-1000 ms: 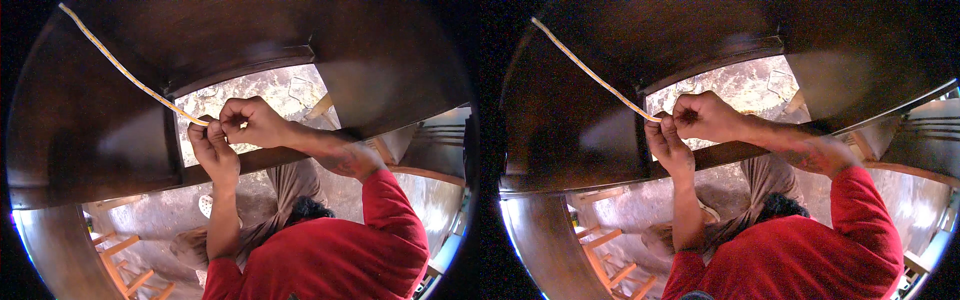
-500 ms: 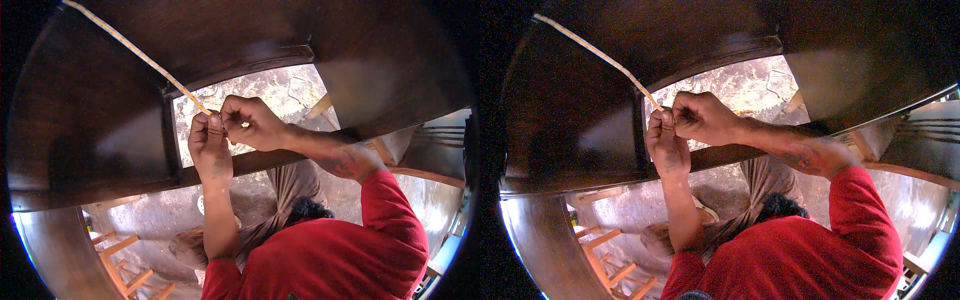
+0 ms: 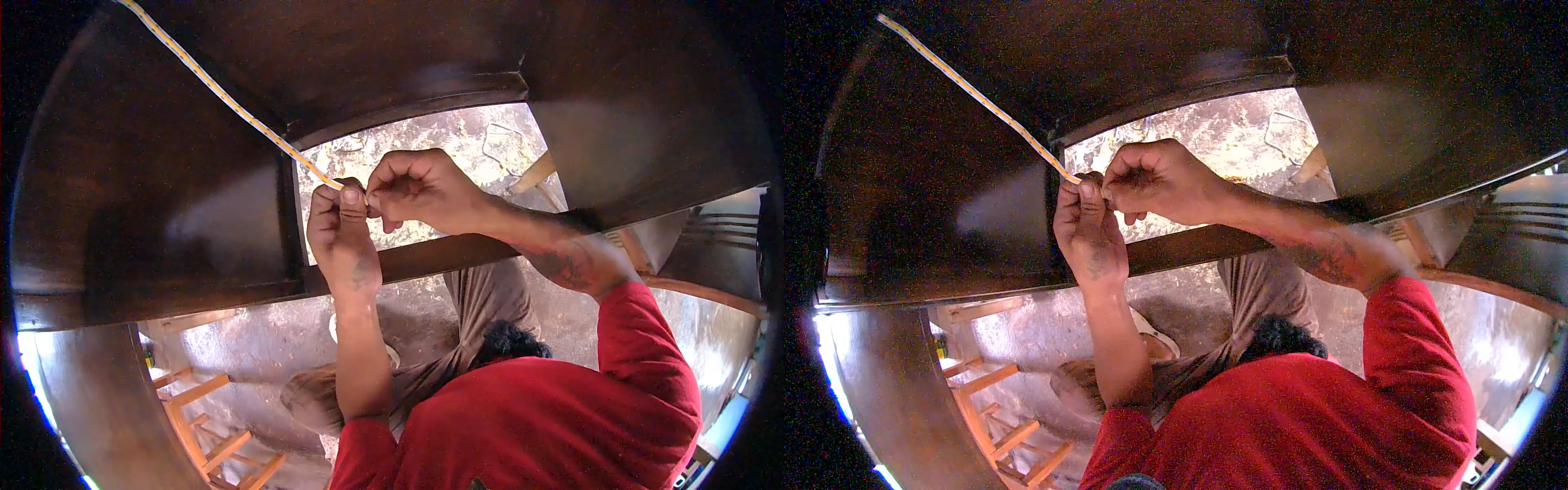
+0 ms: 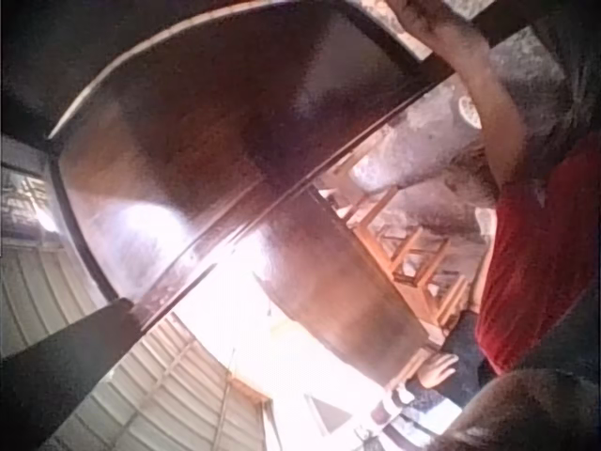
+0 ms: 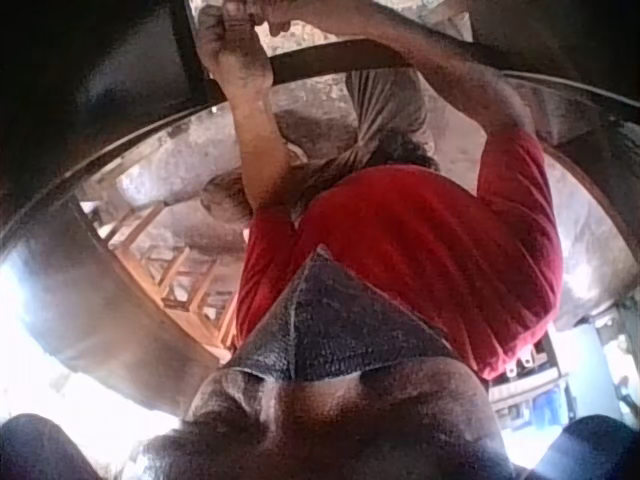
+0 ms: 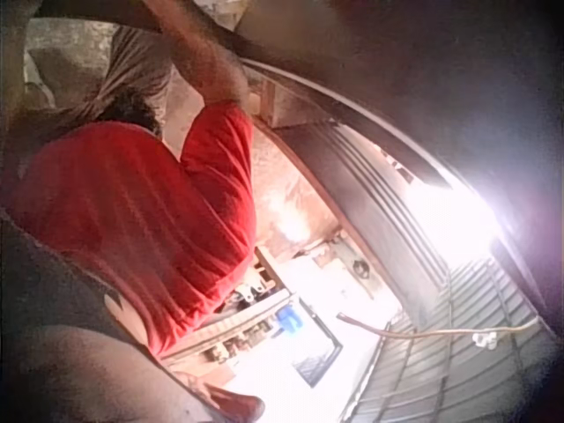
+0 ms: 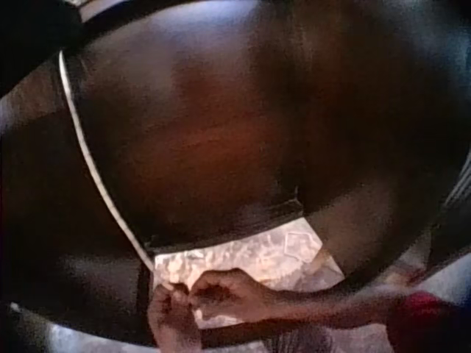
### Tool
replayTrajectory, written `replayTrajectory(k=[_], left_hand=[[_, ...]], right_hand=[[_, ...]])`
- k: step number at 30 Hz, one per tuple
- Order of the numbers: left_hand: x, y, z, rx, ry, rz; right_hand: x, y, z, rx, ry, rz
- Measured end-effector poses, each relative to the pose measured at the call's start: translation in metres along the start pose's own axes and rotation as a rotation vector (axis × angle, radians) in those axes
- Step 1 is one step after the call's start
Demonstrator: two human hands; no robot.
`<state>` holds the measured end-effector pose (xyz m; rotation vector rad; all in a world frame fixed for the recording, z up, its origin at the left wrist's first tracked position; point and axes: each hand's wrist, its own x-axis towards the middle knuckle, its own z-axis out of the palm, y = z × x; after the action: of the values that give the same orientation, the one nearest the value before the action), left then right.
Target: The person installs an LED light strip inside a wooden cabinet by peeling the adhesive backing, pressing the strip along the inner top edge, and connecting it to a power source.
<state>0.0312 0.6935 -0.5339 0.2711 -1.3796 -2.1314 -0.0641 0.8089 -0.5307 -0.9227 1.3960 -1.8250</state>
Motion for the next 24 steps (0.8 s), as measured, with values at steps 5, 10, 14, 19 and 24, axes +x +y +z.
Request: replayTrajectory(k=[5,10,14,19,24], left_hand=[[-0.006,-0.003,0.01,0.148,0.049,0.119],[-0.012,-0.007,0.019,0.213,0.061,0.232],[-0.01,-0.013,0.017,0.36,0.072,0.36],[-0.013,-0.011,0.018,0.444,0.076,0.4],[-0.008,-0.004,0.011,-0.013,-0.053,-0.028]], right_hand=[[-0.002,0.001,0.001,-0.054,0.031,-0.019],[-0.002,-0.001,-0.002,-0.157,0.02,-0.021],[-0.001,0.005,-0.003,-0.242,0.013,-0.093],[-0.003,0.006,-0.003,-0.278,0.036,-0.122],[-0.005,0.004,-0.003,-0.218,0.028,-0.091]])
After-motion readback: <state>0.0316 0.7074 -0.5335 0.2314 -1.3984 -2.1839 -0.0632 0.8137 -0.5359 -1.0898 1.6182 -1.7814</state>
